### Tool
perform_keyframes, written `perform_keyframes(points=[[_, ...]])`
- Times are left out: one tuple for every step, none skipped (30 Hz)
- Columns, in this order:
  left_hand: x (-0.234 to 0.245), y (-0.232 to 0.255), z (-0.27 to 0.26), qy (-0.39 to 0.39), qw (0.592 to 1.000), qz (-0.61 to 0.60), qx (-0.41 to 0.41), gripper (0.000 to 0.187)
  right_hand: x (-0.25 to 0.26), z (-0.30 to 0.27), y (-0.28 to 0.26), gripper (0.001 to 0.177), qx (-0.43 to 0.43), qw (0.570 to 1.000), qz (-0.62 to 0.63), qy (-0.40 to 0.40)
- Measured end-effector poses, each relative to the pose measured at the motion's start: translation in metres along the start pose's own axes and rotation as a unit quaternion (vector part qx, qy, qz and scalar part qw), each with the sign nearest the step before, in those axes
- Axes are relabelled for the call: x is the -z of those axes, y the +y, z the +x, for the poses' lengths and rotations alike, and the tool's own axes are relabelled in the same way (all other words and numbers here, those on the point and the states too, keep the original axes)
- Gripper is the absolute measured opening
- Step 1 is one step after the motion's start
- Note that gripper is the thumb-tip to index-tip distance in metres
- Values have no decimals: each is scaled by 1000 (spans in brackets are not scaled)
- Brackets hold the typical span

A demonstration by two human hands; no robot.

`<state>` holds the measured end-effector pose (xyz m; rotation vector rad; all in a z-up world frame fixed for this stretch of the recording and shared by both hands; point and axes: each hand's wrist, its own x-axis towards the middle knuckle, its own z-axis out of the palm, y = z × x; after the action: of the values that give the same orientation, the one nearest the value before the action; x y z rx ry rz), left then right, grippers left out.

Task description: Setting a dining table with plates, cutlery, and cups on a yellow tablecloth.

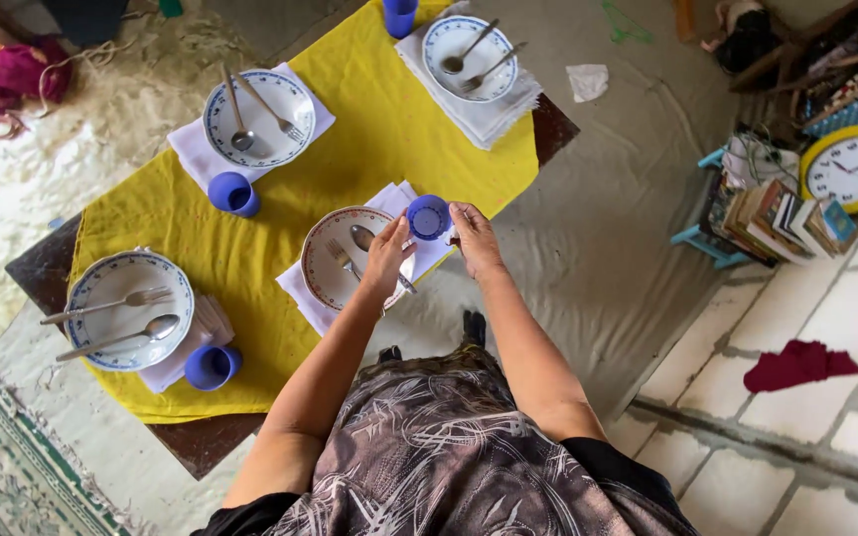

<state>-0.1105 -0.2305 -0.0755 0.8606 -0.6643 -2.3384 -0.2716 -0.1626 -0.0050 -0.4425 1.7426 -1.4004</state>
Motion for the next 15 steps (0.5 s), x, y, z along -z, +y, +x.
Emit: perform_keyframes(points=[[0,-1,5,8,1000,-4,-3,59,2,9,0,23,-4,1000,-3,-7],[-1,-2,10,12,1000,0,-3,58,4,17,1,23,-6,1000,-11,-13],[-2,-4,14,17,1000,3,-2,58,6,25,1,23,-9,1000,-19,-20],[-4,-5,17,26,1000,-1,-5,58,7,32,1,23,-13,999,-22,-28],[-7,-4,22,35,999,4,-4,57,8,40,-2,23,-18,999,-29,-36],[-10,-4,27,44,999,9,-2,57,9,48,-5,24,-22,998,-36,-44],[-12,-5,32,52,999,4,-5,57,9,55,-9,24,-26,998,-40,-52],[-15,-7,37,52,999,-4,-4,57,11,61,-13,25,-26,997,-33,-69],[-19,-8,44,51,999,-13,-4,57,12,68,-19,25,-25,996,-26,-88],[-23,-14,47,59,998,-18,-7,57,18,75,-18,25,-28,995,-30,-96],[-27,-17,54,72,997,-26,-5,57,22,86,-19,26,-18,993,-31,-112],[-31,-20,62,85,996,-34,-3,58,26,97,-20,27,-9,991,-32,-127],[-42,-15,62,92,995,-39,-4,58,32,106,-21,27,-13,990,-36,-134],[-53,-11,62,97,995,-34,-11,58,38,115,-23,28,-17,989,-47,-140],[-62,-8,62,102,994,-29,-16,59,43,123,-22,28,-22,988,-58,-145]])
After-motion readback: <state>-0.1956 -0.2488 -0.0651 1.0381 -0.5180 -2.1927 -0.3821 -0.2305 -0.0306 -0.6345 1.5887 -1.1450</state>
